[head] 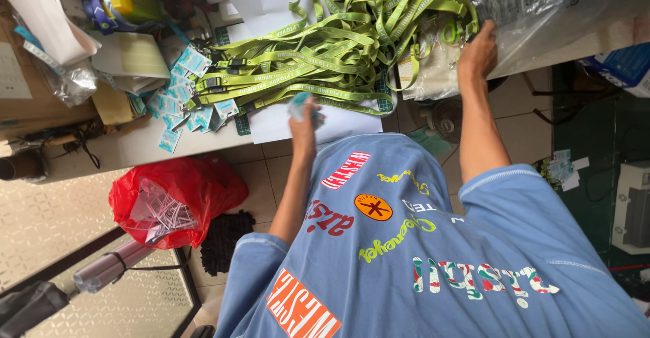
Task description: The person sits at a workbench and attaches plastic card holders to green printed lanyards one at a time, clipping each holder onto a lanyard strap. The person then gathers the finished lanyards and places them into a white plastic bag.
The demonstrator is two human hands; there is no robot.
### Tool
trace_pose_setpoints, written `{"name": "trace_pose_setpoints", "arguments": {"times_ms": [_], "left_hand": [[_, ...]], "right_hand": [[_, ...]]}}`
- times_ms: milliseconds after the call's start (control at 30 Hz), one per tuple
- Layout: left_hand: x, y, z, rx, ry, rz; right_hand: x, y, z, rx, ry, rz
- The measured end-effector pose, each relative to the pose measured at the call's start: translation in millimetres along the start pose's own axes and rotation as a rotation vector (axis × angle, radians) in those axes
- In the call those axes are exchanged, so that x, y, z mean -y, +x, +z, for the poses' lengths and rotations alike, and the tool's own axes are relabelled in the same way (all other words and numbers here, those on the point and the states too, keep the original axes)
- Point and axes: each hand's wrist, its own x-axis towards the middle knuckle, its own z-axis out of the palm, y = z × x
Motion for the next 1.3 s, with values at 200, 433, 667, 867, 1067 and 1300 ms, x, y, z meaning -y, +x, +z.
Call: {"name": "trace_pose_setpoints", "arguments": {"times_ms": [200,433,667,867,1067,1300], "left_hand": [[2.3,-30.0,30.9,0.231,0.031,-0.076],[-15.2,-55.0,64.8,0.397,-0.081,0.042],[-53.4,-77.2,110.3,0.468,-0.099,0.216],[-53.4,-72.5,130.4,0.410,-0.143,0.291],[-35.2,-58.3,142.0,0.337,-0.293,0.211],[-21.1,-38.9,156.6,0.334,-0.303,0.296]], "right_hand": [[-37.5,12.5,-36.4,0.283,0.977,0.218],[-26.7,-15.8,-124.5,0.441,1.529,-0.150],[21.4,-47.0,-145.3,0.057,0.757,-0.652],[44.8,-59.3,-124.3,0.586,0.957,-0.552],[39.1,-59.8,-101.2,0.482,0.918,-0.818],[31.1,-49.2,-86.7,0.699,0.755,-0.551]]}}
